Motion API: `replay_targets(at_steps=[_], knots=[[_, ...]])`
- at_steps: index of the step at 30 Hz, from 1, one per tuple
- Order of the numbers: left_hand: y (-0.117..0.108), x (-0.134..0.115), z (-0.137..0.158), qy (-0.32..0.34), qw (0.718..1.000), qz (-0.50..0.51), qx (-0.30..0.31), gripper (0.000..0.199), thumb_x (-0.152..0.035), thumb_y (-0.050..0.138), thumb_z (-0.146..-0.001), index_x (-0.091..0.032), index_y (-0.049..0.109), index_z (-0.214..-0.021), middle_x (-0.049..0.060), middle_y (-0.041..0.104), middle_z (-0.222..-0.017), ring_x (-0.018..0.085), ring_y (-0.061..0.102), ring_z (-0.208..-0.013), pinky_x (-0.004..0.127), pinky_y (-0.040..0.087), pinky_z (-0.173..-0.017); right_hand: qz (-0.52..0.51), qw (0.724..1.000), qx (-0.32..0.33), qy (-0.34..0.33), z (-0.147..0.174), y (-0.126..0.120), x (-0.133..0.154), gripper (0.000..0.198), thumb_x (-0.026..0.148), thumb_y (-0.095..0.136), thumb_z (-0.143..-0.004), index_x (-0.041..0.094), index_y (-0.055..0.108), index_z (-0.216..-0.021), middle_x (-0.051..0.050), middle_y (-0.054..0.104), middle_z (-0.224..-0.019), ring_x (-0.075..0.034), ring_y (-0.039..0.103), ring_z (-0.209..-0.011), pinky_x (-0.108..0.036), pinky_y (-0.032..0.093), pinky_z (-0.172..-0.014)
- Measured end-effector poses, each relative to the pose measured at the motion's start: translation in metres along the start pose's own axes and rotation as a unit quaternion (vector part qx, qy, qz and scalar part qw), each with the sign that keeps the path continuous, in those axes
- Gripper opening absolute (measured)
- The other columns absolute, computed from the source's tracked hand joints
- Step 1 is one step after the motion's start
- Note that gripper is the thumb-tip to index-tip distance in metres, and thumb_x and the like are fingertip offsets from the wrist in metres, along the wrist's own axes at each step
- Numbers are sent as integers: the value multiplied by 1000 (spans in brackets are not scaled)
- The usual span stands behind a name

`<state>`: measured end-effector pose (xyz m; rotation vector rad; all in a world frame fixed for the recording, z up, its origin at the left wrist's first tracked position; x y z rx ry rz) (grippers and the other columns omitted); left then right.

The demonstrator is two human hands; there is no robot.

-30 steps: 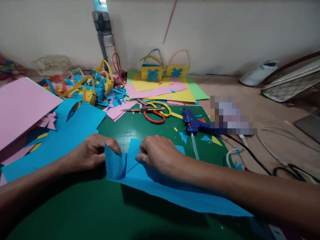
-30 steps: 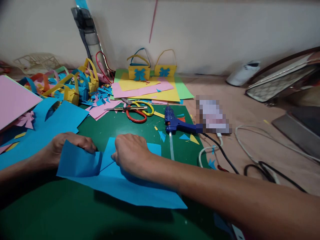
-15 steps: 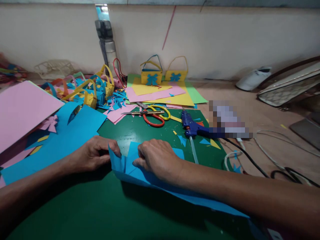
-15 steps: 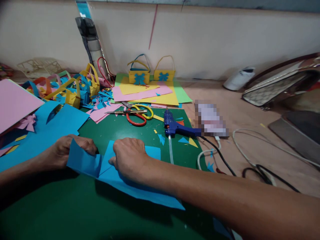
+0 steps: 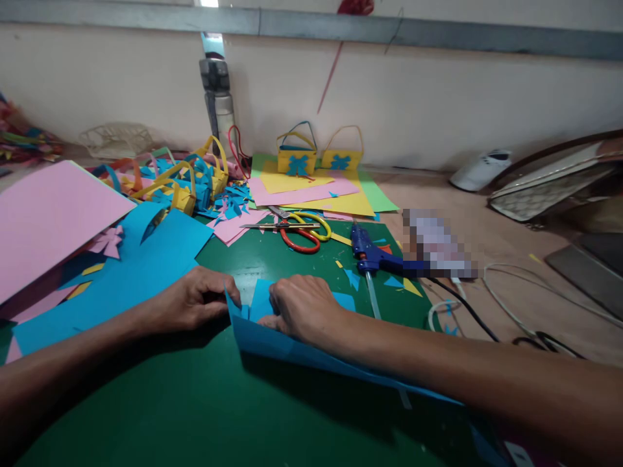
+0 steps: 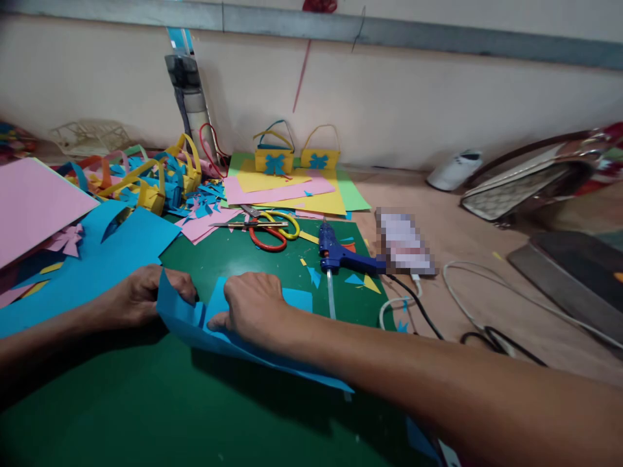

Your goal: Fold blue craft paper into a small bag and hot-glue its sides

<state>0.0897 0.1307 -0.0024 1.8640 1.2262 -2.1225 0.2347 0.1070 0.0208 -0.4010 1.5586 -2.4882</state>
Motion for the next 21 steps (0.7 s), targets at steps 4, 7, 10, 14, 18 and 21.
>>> replay_targets(at_steps=[4, 7, 10, 14, 18, 21], knots=[[0, 2, 0, 3, 1000, 0, -5, 18, -23, 51, -85, -13, 60, -74, 3, 62, -65, 12, 55, -58, 20, 41, -54, 14, 1000, 10, 0, 0, -1, 4, 41, 56, 60, -75, 18, 71, -84, -13, 71, -84, -27, 64, -81, -29, 36, -56], [1, 1, 0, 15, 1000, -8, -2, 19, -24, 50, -85, -13, 60, -74, 3, 62, -66, 12, 56, -59, 20, 41, -55, 24, 1000, 17, 0, 1, -2, 8, 42, 55, 60, -75, 16, 71, -85, -15, 71, -87, -28, 65, -82, -29, 36, -55], [1, 1, 0, 24, 1000, -4, -6, 19, -24, 50, -85, -13, 61, -73, 3, 63, -66, 12, 56, -58, 20, 41, -55, 28, 999, 19, -2, 0, -2, 10, 43, 54, 60, -74, 15, 72, -86, -16, 71, -89, -28, 66, -81, -28, 37, -54], [3, 3, 2, 20, 1000, 0, 1, 21, -26, 50, -86, -13, 61, -73, 4, 63, -67, 12, 56, -59, 20, 41, -54, 29, 999, 25, -5, -1, -1, 12, 43, 54, 58, -74, 15, 72, -89, -15, 72, -90, -27, 66, -83, -28, 40, -57], [4, 3, 2, 40, 999, 10, 13, 25, -28, 48, -89, -14, 60, -73, 4, 63, -68, 11, 56, -59, 20, 42, -56, 29, 999, 42, -12, -4, 0, 15, 41, 50, 59, -74, 17, 70, -96, -14, 72, -92, -27, 65, -86, -31, 44, -60], [5, 8, 3, 42, 999, 12, 18, 25, -29, 47, -90, -14, 61, -75, 4, 63, -70, 12, 57, -62, 20, 43, -58, 27, 998, 50, -14, -5, 0, 15, 37, 46, 58, -76, 18, 70, -97, -13, 72, -92, -27, 65, -87, -31, 45, -61]])
Point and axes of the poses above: each hand's wrist, its own z-axis away from the middle knuckle, its own y-axis out of the palm, x = y × z, the point moved 5 cm from there along -z, towards the middle knuckle
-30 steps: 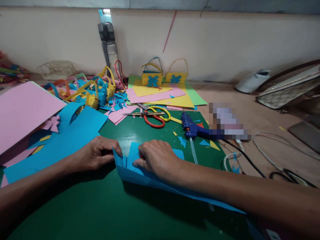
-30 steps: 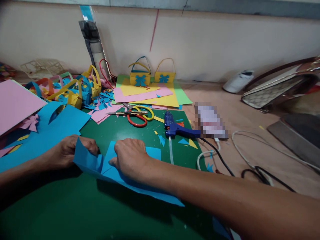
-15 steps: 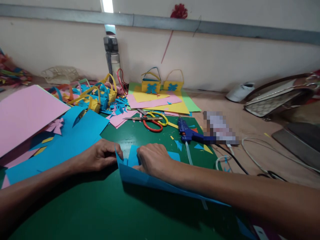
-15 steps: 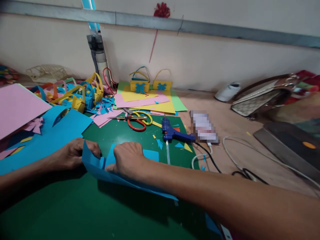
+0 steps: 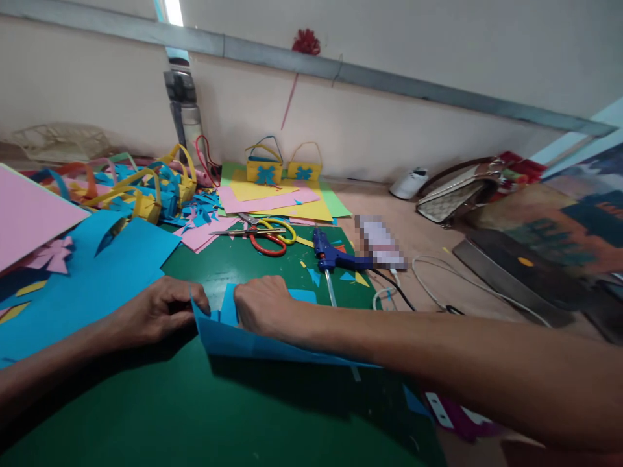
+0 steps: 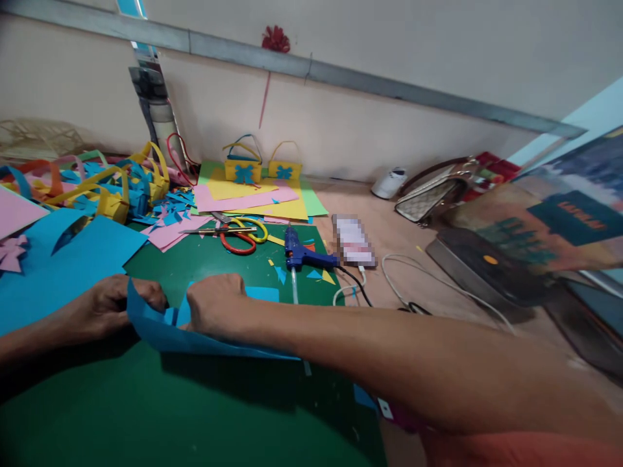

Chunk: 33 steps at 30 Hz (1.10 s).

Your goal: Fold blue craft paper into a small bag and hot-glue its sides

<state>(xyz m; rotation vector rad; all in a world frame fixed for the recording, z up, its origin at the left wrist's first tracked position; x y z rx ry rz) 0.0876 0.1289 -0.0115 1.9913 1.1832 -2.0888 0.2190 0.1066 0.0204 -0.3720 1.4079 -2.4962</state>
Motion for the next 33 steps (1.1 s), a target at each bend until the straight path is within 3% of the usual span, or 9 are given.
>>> replay_targets(at_steps=[6, 12, 19, 24, 27, 31, 33], knots=[[1, 8, 3, -8, 1000, -11, -11, 24, -28, 48, -90, -14, 61, -75, 4, 64, -71, 12, 56, -62, 21, 42, -58, 2, 1000, -18, -7, 4, -2, -5, 36, 48, 58, -77, 18, 69, -95, -13, 71, -94, -26, 65, -88, -30, 44, -62], [1, 2, 2, -15, 999, -39, -7, 26, -29, 47, -89, -13, 62, -75, 4, 64, -70, 12, 56, -62, 21, 43, -58, 16, 999, -33, -16, 9, -8, -13, 33, 46, 61, -78, 18, 67, -95, -10, 70, -96, -25, 63, -90, -27, 41, -62], [0, -5, 0, -10, 1000, -2, -20, 23, -30, 51, -87, -14, 61, -74, 1, 62, -66, 11, 54, -62, 19, 42, -57, 33, 997, -65, 3, 5, -13, -35, 40, 47, 67, -74, 14, 65, -96, -12, 69, -92, -25, 62, -86, -26, 36, -58], [2, -15, -2, 33, 999, -23, -6, 21, -23, 48, -88, -13, 57, -72, 3, 58, -71, 11, 54, -64, 20, 42, -60, 31, 996, -80, -5, 6, -16, -34, 38, 44, 69, -73, 15, 65, -98, -11, 69, -93, -23, 61, -85, -25, 33, -57], [4, -24, -1, 60, 996, -62, 15, 21, -21, 47, -89, -14, 55, -72, 4, 56, -80, 12, 54, -71, 22, 42, -64, 22, 995, -97, -10, 12, -28, -37, 32, 41, 70, -73, 15, 67, -93, -10, 68, -91, -21, 59, -83, -25, 32, -57], [5, -35, 0, 71, 989, -125, 38, 13, -16, 46, -87, -16, 55, -78, 6, 56, -97, 15, 54, -86, 26, 43, -75, 1, 985, -168, -28, 40, -58, -38, 26, 36, 51, -89, 15, 64, -95, -7, 67, -95, -15, 56, -83, -24, 32, -63], [6, -45, 2, 105, 980, -163, 40, 10, -13, 46, -86, -17, 53, -80, 6, 57, -99, 16, 53, -91, 30, 42, -81, -21, 976, -214, -40, 62, -69, -32, 26, 34, 45, -92, 15, 64, -90, -5, 67, -86, -13, 55, -76, -24, 32, -63]])
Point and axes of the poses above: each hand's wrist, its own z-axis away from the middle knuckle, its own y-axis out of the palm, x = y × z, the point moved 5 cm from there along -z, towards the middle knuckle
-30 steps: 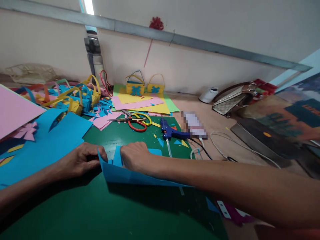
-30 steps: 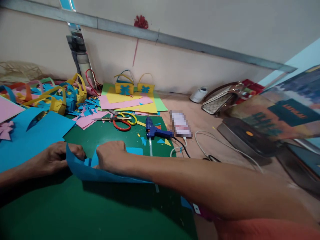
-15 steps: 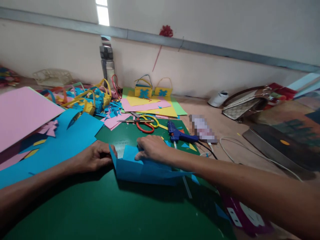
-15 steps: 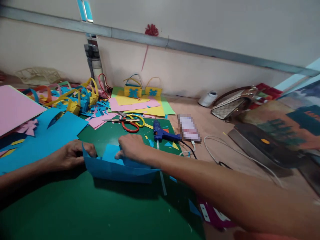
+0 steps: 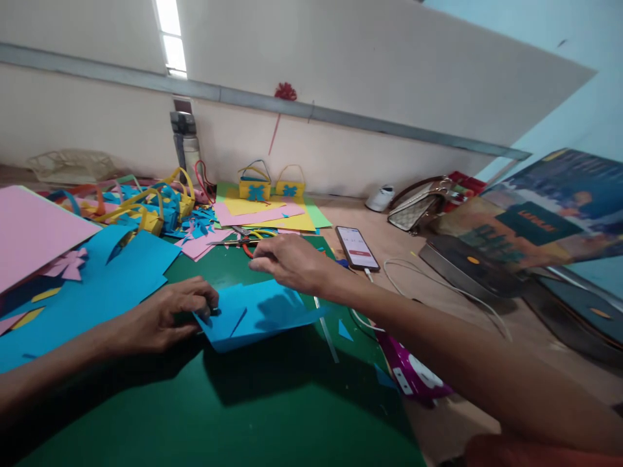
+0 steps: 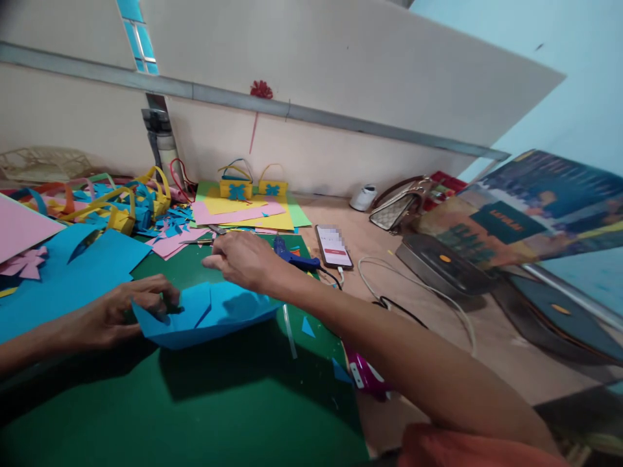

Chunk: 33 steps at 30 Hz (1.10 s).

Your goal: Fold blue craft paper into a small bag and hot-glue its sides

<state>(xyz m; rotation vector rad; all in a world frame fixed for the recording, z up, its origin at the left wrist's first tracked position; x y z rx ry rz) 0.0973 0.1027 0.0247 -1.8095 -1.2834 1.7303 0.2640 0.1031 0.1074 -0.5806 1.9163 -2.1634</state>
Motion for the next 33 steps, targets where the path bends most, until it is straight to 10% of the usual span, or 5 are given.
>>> replay_targets(at_steps=[16, 22, 33], knots=[[42, -50, -5, 50, 959, -259, -104, 24, -12, 38, -89, -18, 49, -69, 0, 53, -63, 16, 42, -62, 33, 29, -68, 100, 948, -267, -141, 102, 29, 71, 61, 63, 28, -88, 13, 61, -83, -7, 63, -73, -25, 57, -84, -55, 16, -102], [37, -61, -12, 29, 954, -264, -138, 20, -15, 43, -88, -18, 55, -73, 1, 57, -64, 16, 47, -65, 33, 33, -71, 119, 960, -224, -118, 101, 42, 53, 22, 8, 45, -86, 18, 59, -72, -3, 64, -71, -23, 57, -93, -53, 13, -101], [-1, -35, -7, -19, 977, -120, -175, 13, -18, 50, -87, -16, 61, -95, 3, 67, -79, 15, 58, -77, 29, 42, -75, 6, 990, -116, -78, 82, 59, 35, 22, 21, 66, -79, 17, 62, -100, -9, 67, -92, -25, 58, -96, -56, 16, -100]])
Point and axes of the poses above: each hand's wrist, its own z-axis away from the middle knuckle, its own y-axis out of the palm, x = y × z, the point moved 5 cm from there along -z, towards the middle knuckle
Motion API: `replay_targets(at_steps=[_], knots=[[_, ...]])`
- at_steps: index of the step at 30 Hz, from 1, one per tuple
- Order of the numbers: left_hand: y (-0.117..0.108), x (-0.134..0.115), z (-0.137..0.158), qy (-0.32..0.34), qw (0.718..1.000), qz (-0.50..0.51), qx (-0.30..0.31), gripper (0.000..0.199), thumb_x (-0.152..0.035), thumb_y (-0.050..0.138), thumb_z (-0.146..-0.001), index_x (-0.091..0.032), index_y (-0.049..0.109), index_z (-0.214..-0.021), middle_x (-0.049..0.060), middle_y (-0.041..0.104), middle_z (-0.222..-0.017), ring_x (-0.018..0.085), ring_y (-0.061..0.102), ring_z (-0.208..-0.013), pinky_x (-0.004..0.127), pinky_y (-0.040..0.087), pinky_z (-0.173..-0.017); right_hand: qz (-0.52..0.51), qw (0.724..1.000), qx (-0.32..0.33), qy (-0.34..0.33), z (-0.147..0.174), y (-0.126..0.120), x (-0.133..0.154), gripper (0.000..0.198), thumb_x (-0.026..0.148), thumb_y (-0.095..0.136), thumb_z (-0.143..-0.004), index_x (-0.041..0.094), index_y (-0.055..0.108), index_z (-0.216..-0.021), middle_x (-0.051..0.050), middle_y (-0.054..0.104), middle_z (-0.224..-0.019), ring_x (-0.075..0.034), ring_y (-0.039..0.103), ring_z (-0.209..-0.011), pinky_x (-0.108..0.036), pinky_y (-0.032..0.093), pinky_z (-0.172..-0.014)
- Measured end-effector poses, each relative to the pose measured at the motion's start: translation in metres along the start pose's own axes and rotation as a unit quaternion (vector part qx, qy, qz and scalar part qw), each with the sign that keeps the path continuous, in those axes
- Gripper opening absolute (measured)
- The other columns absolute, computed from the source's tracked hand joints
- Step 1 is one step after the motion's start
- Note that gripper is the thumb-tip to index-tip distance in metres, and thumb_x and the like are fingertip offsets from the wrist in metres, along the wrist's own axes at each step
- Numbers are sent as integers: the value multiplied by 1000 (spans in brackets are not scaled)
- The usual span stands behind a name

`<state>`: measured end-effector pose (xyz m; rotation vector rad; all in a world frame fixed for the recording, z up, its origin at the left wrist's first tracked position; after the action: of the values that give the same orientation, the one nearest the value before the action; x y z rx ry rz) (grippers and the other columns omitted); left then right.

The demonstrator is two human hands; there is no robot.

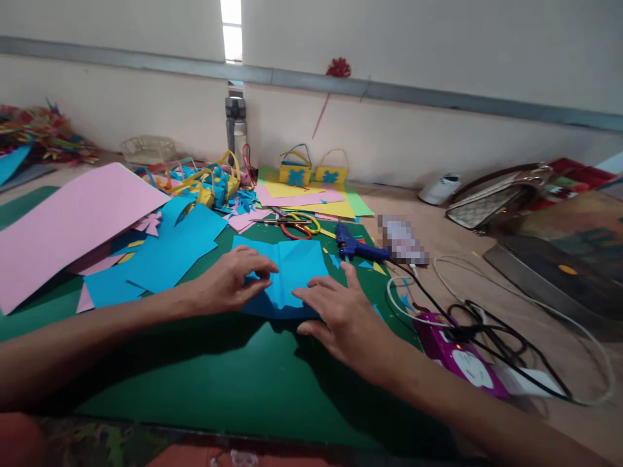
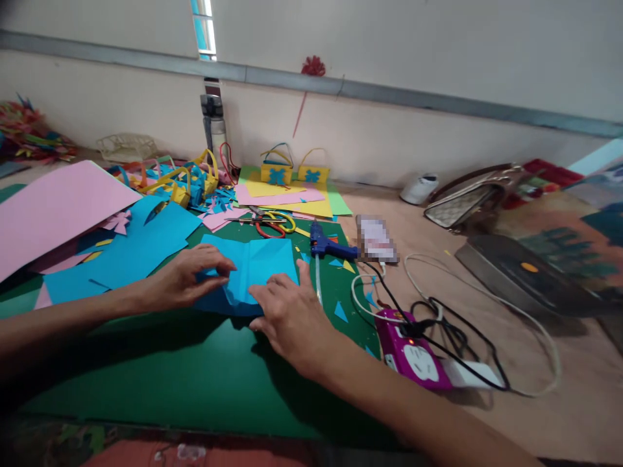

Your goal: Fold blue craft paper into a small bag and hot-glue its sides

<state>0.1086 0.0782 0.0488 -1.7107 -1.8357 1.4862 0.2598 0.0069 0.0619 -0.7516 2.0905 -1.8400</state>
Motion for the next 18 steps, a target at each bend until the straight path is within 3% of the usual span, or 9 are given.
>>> replay_targets(at_steps=[3, 5, 8, 11, 14, 18], knots=[[-8, 3, -3, 2, 1000, 1, -7, 15, -19, 50, -87, -15, 61, -97, 5, 68, -84, 17, 59, -80, 30, 42, -77, 40, 999, 22, 4, -4, 8, 3, 12, 9, 58, -80, 17, 65, -87, -6, 67, -82, -23, 58, -91, -56, 12, -100], [-12, 4, -4, 6, 1000, 1, 15, 19, -24, 51, -88, -14, 61, -101, 6, 68, -89, 18, 58, -83, 33, 42, -81, 44, 998, 37, 24, -7, 10, -1, 18, 4, 53, -80, 17, 64, -78, -4, 66, -77, -21, 58, -87, -55, 12, -100], [-17, 7, -2, -5, 996, -11, 85, 34, -38, 58, -85, -15, 59, -111, 7, 68, -96, 22, 58, -93, 42, 34, -97, 15, 996, 55, 63, -11, 8, -12, 21, 2, 50, -79, 17, 64, -78, -4, 66, -79, -20, 58, -84, -52, 16, -99], [-22, 10, 5, -20, 984, -45, 169, 64, -47, 69, -75, -17, 50, -127, 7, 68, -96, 28, 56, -105, 50, 20, -107, -15, 994, 67, 87, -14, 4, -19, 20, 5, 47, -82, 17, 62, -78, -4, 66, -79, -19, 58, -82, -52, 17, -97], [-24, 12, 12, -10, 967, -78, 242, 85, -36, 77, -69, -21, 33, -140, 9, 63, -116, 30, 46, -121, 51, 16, -108, -20, 993, 72, 89, -17, 0, -20, 21, 5, 46, -82, 17, 60, -74, -2, 65, -77, -17, 58, -78, -49, 19, -95], [-25, 20, 13, 3, 966, -156, 207, 91, -16, 76, -68, -26, 25, -143, 11, 48, -136, 31, 37, -129, 55, 16, -106, -16, 994, 86, 68, -25, -5, -20, 21, 4, 43, -81, 17, 59, -74, -2, 65, -78, -16, 56, -71, -49, 21, -93]])
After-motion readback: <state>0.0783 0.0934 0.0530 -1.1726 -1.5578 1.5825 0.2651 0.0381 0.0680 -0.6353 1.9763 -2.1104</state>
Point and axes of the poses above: each hand's wrist, its own z-axis away from the middle knuckle, its own y-axis out of the palm, x = y × z, the point moved 5 cm from there along -z, towards the middle knuckle
